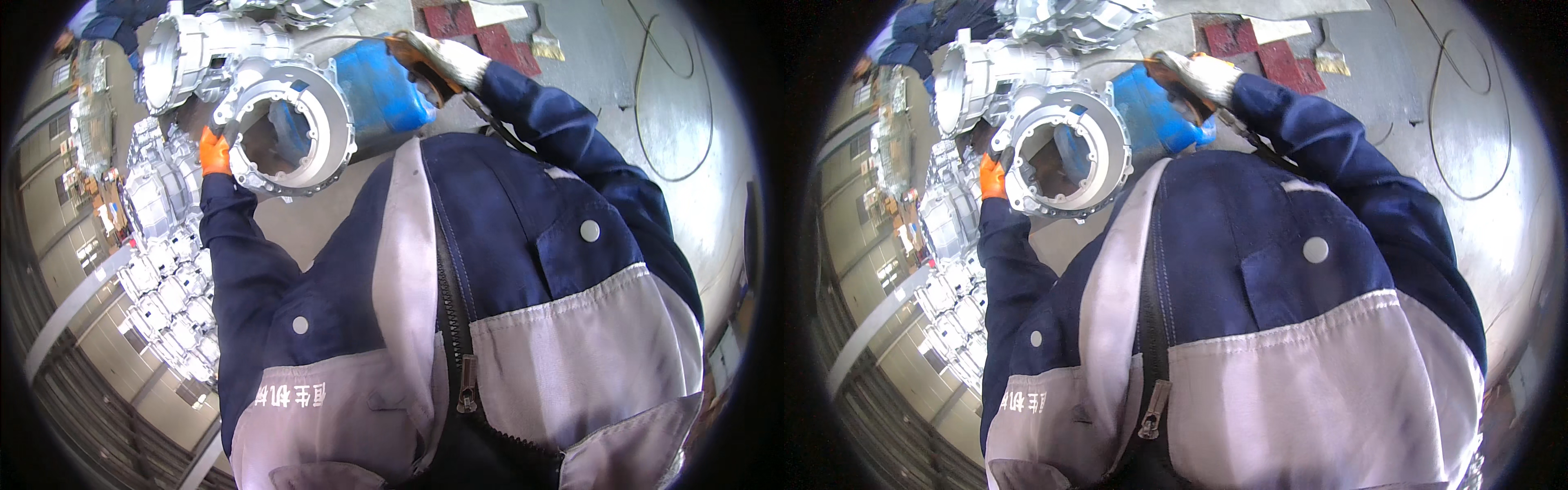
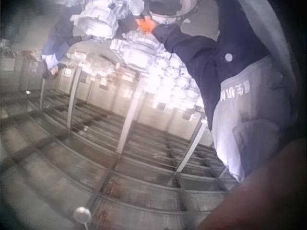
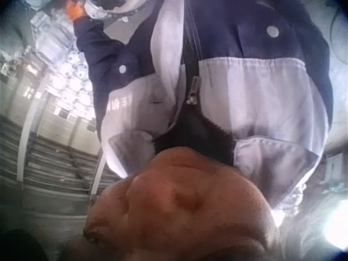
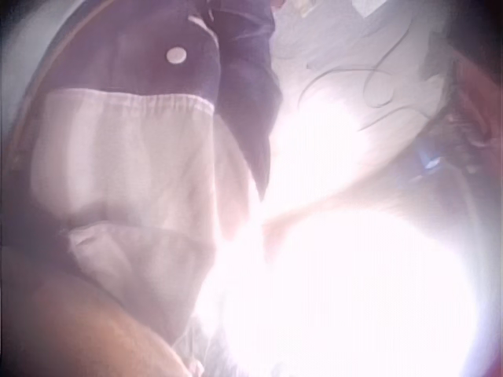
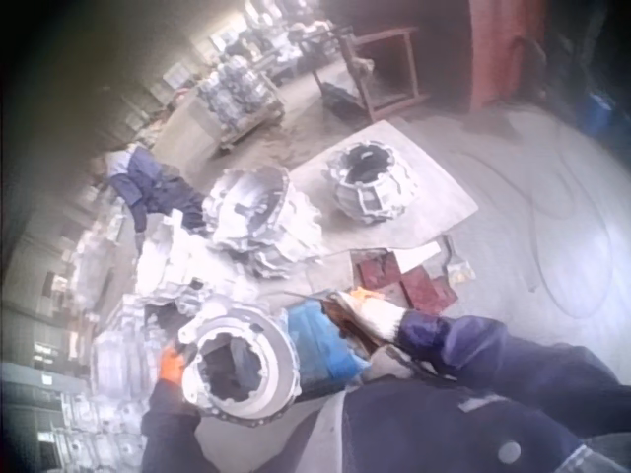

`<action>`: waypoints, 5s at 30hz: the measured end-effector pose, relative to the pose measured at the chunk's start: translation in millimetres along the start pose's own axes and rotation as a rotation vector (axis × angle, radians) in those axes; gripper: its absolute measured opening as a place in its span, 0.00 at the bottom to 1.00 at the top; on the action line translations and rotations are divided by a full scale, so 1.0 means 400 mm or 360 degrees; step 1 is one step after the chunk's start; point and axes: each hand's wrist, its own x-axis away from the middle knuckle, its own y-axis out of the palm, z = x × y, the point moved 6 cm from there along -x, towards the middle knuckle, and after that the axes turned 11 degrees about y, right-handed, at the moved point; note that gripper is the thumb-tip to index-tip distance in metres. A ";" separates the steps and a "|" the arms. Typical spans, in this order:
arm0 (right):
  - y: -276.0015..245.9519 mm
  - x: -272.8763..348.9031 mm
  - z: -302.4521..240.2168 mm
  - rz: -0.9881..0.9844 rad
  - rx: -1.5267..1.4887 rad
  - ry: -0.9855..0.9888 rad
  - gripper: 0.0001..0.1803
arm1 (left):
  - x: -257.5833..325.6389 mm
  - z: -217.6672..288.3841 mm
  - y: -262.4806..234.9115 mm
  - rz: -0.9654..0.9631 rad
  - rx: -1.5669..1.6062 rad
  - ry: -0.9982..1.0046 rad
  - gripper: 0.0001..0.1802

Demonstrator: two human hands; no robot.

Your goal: The person repeatedly picks up metal housings, sprays their inner surfaces with a handheld spray gun, and places them back on the table. The person also moves a blue container and stacks finished parts on a nearby pile.

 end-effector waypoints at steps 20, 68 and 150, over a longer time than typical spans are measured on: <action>0.017 0.264 -0.153 -0.0166 0.1446 0.0501 0.34 | 0.072 -0.136 -0.071 0.0787 -0.0179 -0.0406 0.28; -0.096 0.563 0.050 -0.0115 -0.0866 -0.0104 0.30 | -0.001 -0.093 0.239 -0.0196 0.0823 -0.0640 0.37; -0.268 2.142 0.949 0.4238 -0.2719 -0.2137 0.28 | 2.345 2.619 2.860 -0.4632 0.0935 0.0330 0.20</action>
